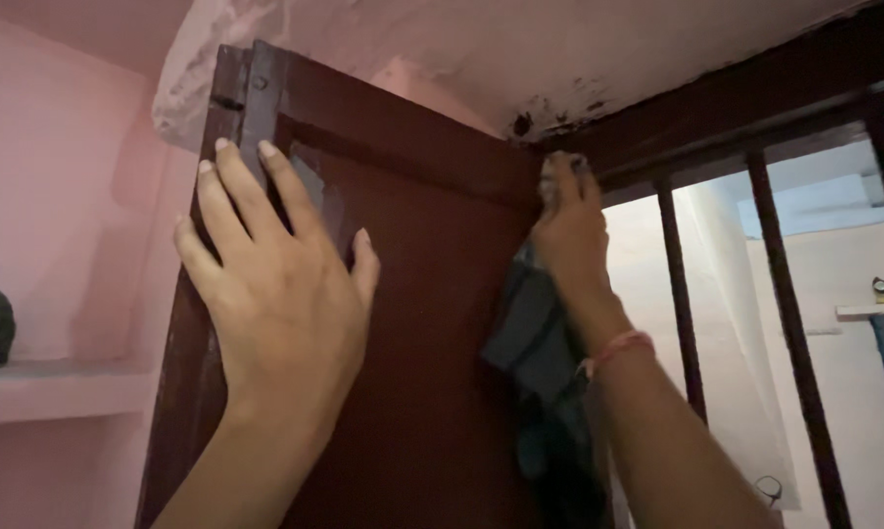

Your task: The person wipes the wooden frame and panels of a window using a cloth, reaching up to the top and cleaning the latch mechanism.

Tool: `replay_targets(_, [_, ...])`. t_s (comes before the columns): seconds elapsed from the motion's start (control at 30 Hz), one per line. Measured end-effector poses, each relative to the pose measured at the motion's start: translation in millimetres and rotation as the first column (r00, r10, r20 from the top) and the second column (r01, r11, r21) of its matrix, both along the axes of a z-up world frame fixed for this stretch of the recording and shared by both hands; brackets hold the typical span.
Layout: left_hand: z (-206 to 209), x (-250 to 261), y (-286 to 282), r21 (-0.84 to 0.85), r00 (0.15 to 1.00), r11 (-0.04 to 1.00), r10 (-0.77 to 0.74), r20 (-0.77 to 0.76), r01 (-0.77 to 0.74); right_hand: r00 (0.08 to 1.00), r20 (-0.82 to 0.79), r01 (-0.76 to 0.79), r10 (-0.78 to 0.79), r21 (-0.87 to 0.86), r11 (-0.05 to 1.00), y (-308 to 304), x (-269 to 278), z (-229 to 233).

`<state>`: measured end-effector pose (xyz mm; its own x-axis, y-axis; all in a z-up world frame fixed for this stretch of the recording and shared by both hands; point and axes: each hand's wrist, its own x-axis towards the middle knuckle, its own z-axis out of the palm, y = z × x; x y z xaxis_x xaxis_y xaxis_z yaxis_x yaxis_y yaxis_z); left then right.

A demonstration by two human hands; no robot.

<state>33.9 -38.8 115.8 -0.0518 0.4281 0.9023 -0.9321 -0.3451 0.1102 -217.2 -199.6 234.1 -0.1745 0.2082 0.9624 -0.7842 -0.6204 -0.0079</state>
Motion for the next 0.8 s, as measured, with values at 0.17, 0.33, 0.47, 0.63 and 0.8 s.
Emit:
replay_targets(0.17, [3.1,-0.1,-0.7,0.021,1.0,1.0,-0.014,-0.006,0.014,0.998,0.037,0.054,-0.052,-0.056,0.997,-11.3,-6.3,0.7])
replay_targets(0.33, [2.6,0.4,-2.0,0.022,1.0,1.0,-0.021,-0.004,0.022,0.986,0.162,0.026,-0.041,0.088,0.996,11.8,5.0,-38.4])
replay_targets(0.47, [3.0,1.3,1.4,0.014,0.992,0.992,-0.125,0.026,0.125,0.98,0.197,-0.061,0.023,0.19,0.98,28.9,20.2,-90.3])
replay_targets(0.63, [1.4,0.7,7.4,0.02,0.995,0.995,-0.094,0.029,0.093,0.977,0.208,-0.005,-0.034,0.184,0.983,36.1,35.4,-125.6])
replay_targets(0.8, [2.8,4.0,13.2,0.062,0.998,0.996,-0.064,0.009,0.063,0.988,0.122,0.087,-0.095,0.067,0.994,42.4,48.9,-121.2])
